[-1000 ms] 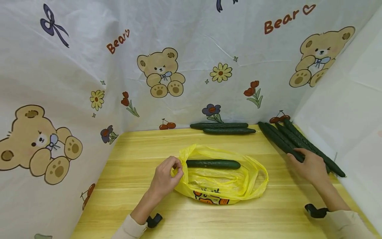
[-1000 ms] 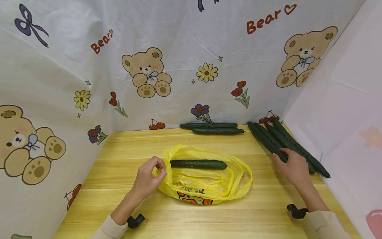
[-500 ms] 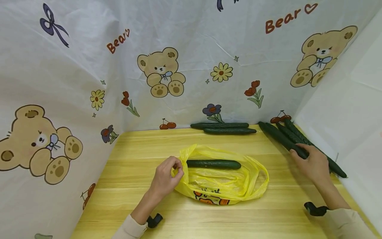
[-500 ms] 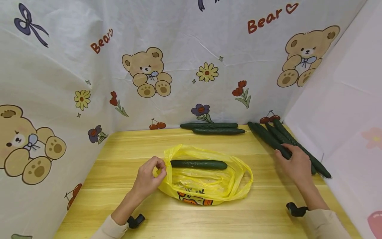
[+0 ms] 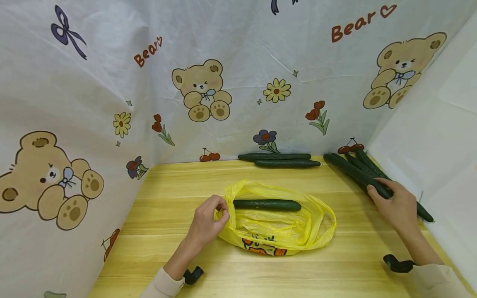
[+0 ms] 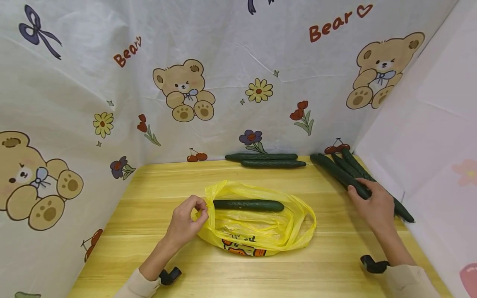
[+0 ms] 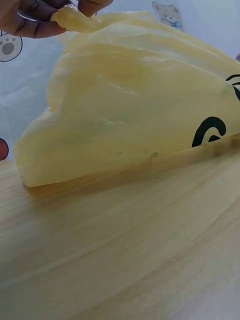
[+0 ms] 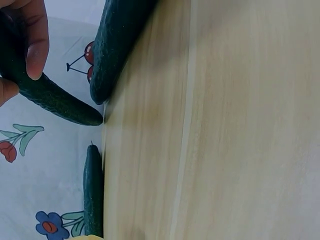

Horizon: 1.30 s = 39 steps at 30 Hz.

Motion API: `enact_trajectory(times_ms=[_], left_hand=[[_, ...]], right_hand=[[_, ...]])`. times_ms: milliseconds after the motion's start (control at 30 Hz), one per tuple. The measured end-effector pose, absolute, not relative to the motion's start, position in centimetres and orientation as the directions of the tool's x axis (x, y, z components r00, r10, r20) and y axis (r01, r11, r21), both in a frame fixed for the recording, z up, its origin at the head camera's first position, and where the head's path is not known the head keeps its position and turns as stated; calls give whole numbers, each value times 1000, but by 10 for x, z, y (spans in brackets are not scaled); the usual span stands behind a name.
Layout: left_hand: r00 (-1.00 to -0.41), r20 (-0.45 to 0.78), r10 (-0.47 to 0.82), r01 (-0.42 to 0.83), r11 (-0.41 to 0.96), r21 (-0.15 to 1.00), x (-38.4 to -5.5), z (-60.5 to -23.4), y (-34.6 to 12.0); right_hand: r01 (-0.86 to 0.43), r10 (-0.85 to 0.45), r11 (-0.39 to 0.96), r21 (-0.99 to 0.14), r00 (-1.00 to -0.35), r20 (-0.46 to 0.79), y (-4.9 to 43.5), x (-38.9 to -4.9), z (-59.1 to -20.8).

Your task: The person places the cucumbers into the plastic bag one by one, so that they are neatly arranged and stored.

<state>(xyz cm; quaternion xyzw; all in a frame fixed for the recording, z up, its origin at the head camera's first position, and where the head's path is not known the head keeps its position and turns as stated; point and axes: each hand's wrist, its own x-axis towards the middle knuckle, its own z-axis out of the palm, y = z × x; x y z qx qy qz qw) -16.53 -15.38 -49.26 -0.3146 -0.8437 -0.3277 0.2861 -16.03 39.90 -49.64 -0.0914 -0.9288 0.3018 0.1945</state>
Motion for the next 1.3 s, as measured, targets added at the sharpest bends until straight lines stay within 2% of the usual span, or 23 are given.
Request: enact_trajectory(times_ms=[733, 1300], left_hand=[[-668, 663, 337, 696, 599, 396, -163, -491, -154], [-659, 672, 338, 701, 599, 386, -162, -490, -155]], right_hand=[[-7, 230, 777, -629, -927, 295, 397, -134, -467], [-37, 188, 698, -715, -954, 233, 393, -115, -443]])
